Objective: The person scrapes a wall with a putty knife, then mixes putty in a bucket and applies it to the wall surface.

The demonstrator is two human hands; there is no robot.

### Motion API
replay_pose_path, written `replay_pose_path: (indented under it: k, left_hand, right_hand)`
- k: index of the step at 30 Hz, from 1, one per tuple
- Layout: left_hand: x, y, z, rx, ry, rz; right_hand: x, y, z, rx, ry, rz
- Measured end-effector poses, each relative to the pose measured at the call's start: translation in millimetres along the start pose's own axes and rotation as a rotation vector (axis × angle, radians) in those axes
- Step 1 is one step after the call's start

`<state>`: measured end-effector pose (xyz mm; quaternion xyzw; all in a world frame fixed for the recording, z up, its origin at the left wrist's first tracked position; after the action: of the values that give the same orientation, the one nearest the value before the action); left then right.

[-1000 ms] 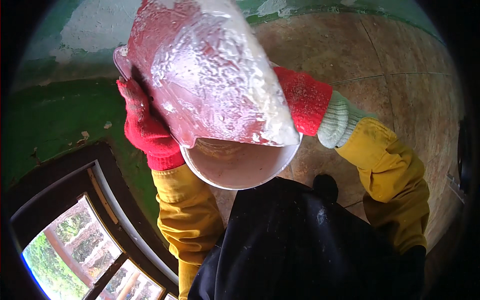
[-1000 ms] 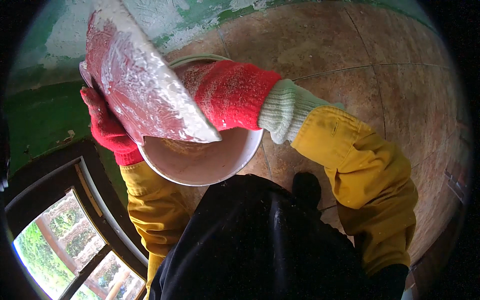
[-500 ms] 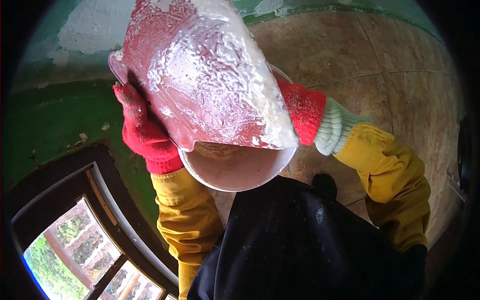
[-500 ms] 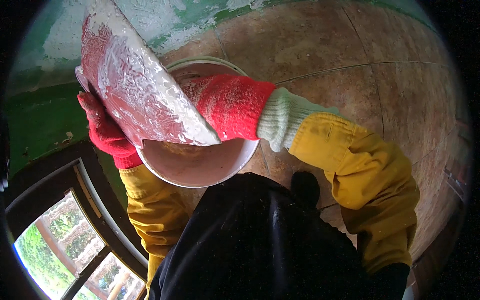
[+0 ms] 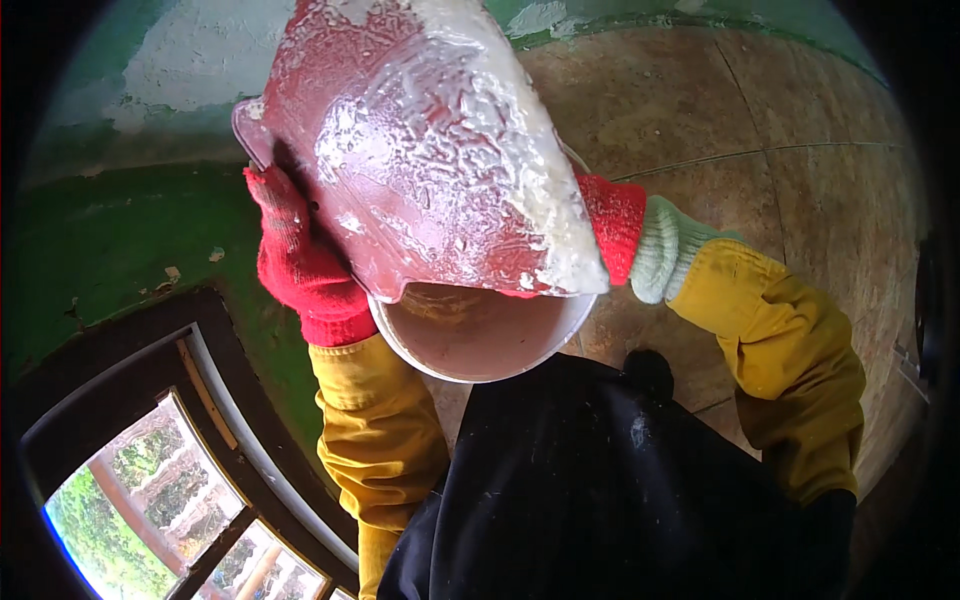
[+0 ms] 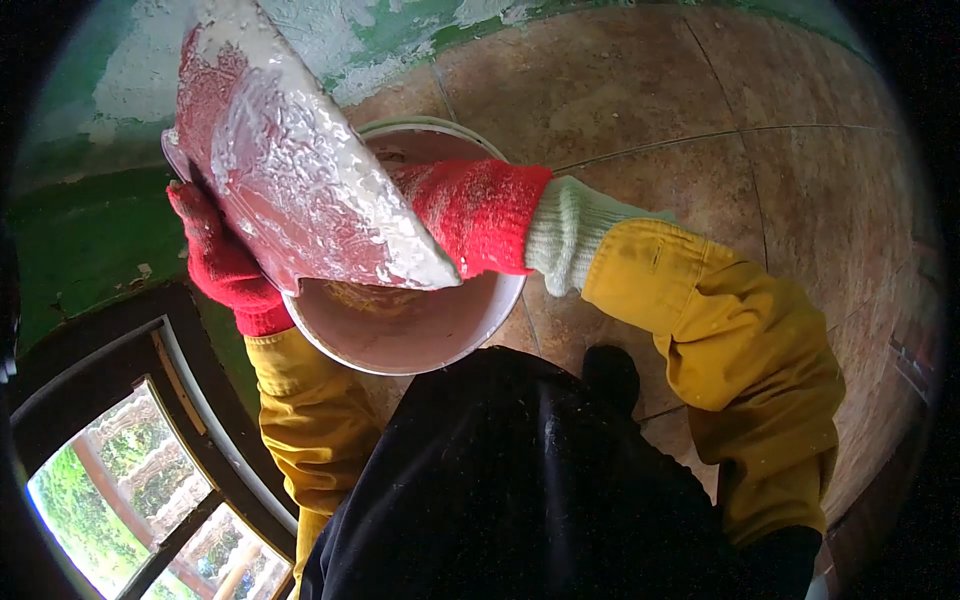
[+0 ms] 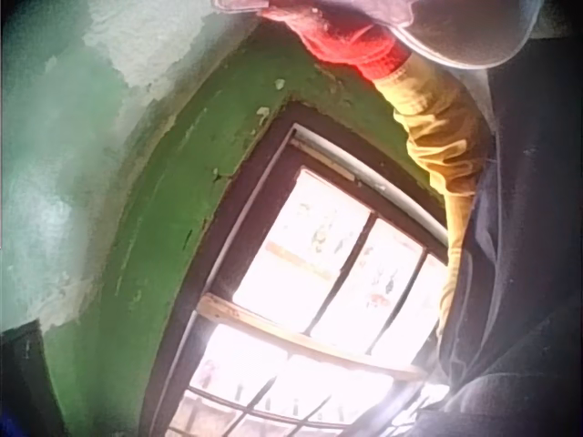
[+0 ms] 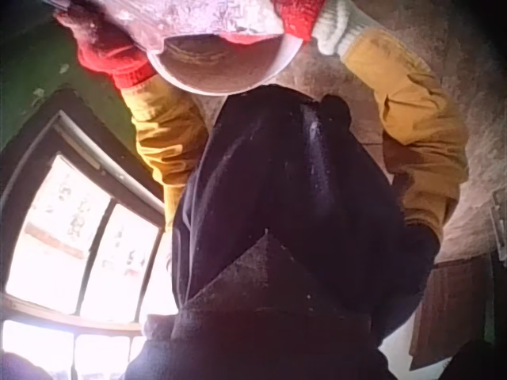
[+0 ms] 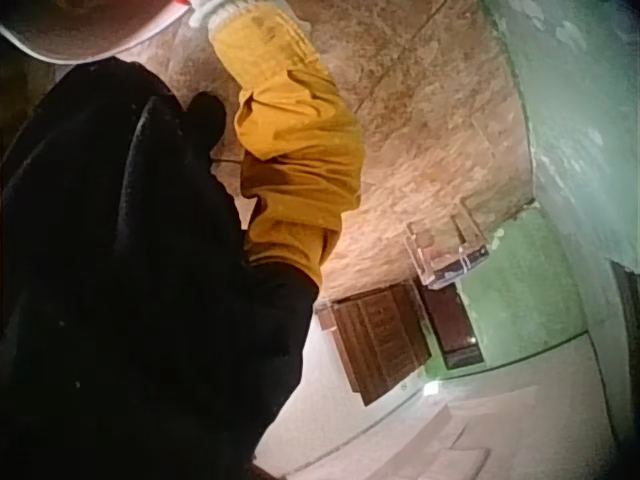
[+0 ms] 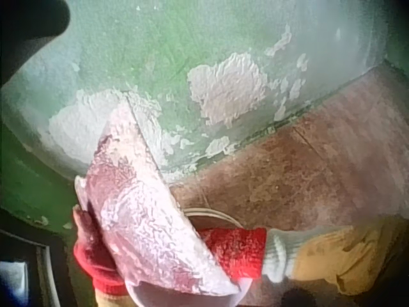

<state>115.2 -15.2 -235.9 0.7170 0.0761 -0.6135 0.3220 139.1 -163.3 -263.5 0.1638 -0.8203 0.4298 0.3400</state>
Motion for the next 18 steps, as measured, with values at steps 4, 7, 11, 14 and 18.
replay_pose_path:
  k: [4, 7, 11, 14, 18]
  left_hand:
    - [-2, 2, 0, 0.035, 0.026, -0.061]
    - [0, 5, 2, 0.057, 0.033, -0.084]
    - [-3, 6, 0, 0.02, 0.055, -0.113]
    - [0, 8, -4, 0.034, 0.006, -0.021]
    - [0, 1, -5, 0.01, 0.001, 0.035]
  right_hand:
    - [1, -9, 3, -0.001, 0.012, 0.01]
    - [-2, -22, 13, -0.008, 0.057, 0.023]
    - [-6, -39, 25, -0.016, 0.123, 0.066]
    - [-9, -45, 32, -0.023, 0.163, 0.104]
    - [-5, -47, 38, -0.023, 0.157, 0.14]
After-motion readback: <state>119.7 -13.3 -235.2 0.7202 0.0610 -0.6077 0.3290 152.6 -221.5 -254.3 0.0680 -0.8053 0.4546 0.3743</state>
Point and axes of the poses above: each hand's wrist, its own z-axis away from the middle knuckle, its own y-axis out of the palm, x = y × z, the point moved 7 cm from there along -z, towards the middle knuckle, and after that the axes turned 1 degree about -y, right-handed, at the moved point
